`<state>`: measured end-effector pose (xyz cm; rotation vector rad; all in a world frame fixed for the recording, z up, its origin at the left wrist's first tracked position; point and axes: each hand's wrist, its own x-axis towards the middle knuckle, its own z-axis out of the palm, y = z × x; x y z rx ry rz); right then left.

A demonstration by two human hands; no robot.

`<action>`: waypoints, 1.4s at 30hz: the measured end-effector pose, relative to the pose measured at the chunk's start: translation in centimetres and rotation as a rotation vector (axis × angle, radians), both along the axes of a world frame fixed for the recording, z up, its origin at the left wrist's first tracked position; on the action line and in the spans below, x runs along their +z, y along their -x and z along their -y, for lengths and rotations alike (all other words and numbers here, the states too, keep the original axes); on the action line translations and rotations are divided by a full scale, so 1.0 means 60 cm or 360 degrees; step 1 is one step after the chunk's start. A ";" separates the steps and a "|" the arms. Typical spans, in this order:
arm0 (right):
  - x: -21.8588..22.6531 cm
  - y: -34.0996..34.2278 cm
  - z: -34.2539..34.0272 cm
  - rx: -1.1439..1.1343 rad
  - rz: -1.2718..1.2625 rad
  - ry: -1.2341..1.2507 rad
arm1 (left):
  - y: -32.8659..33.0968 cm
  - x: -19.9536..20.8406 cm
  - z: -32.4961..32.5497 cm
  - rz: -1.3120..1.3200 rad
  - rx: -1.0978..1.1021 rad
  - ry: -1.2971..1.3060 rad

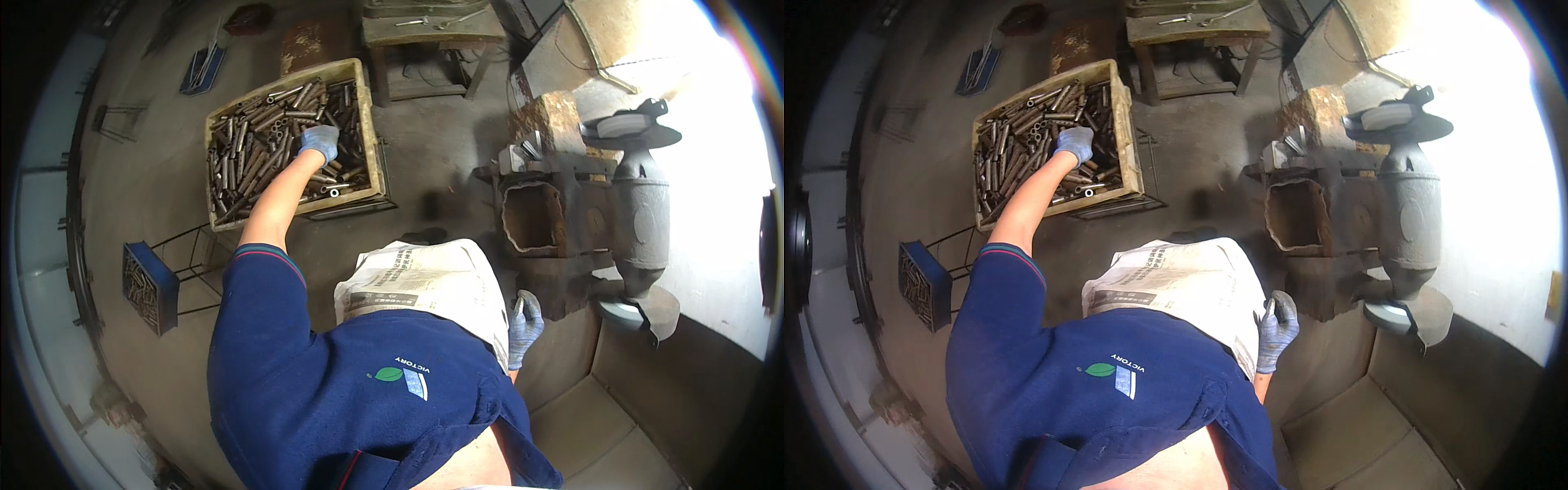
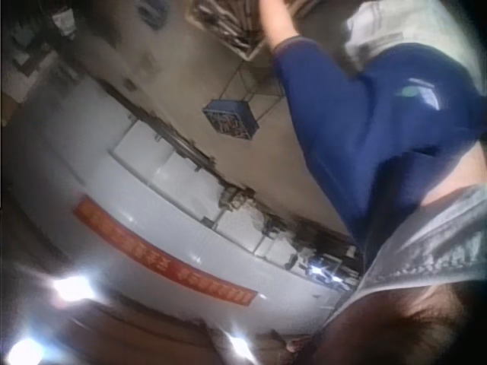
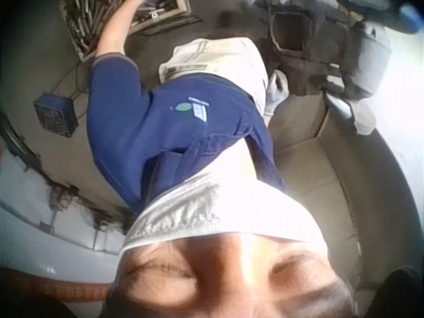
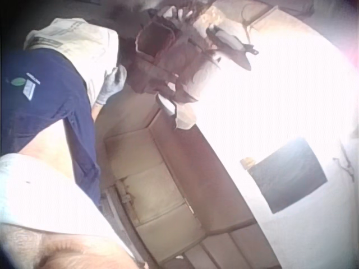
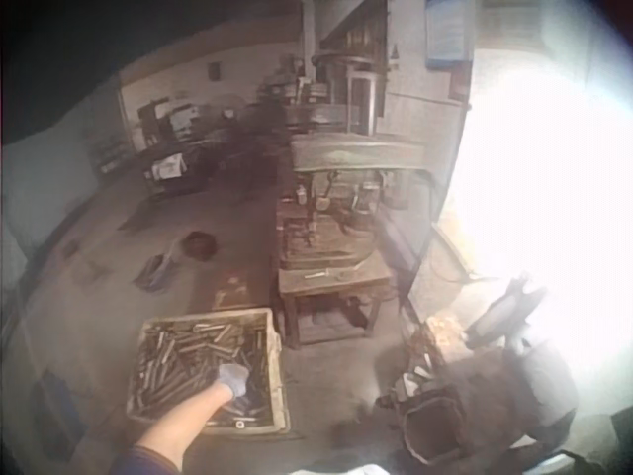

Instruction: The person holds small cylindrical metal parts against a spinning grinding wheel to smooth or shape them, then places the finished parts into a blue plastic bin.

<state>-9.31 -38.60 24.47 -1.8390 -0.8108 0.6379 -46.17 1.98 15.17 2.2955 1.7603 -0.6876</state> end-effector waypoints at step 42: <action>0.032 -0.055 0.058 -0.1267 0.0113 -0.0882 | -0.707 0.185 0.381 0.1888 -0.0521 0.2404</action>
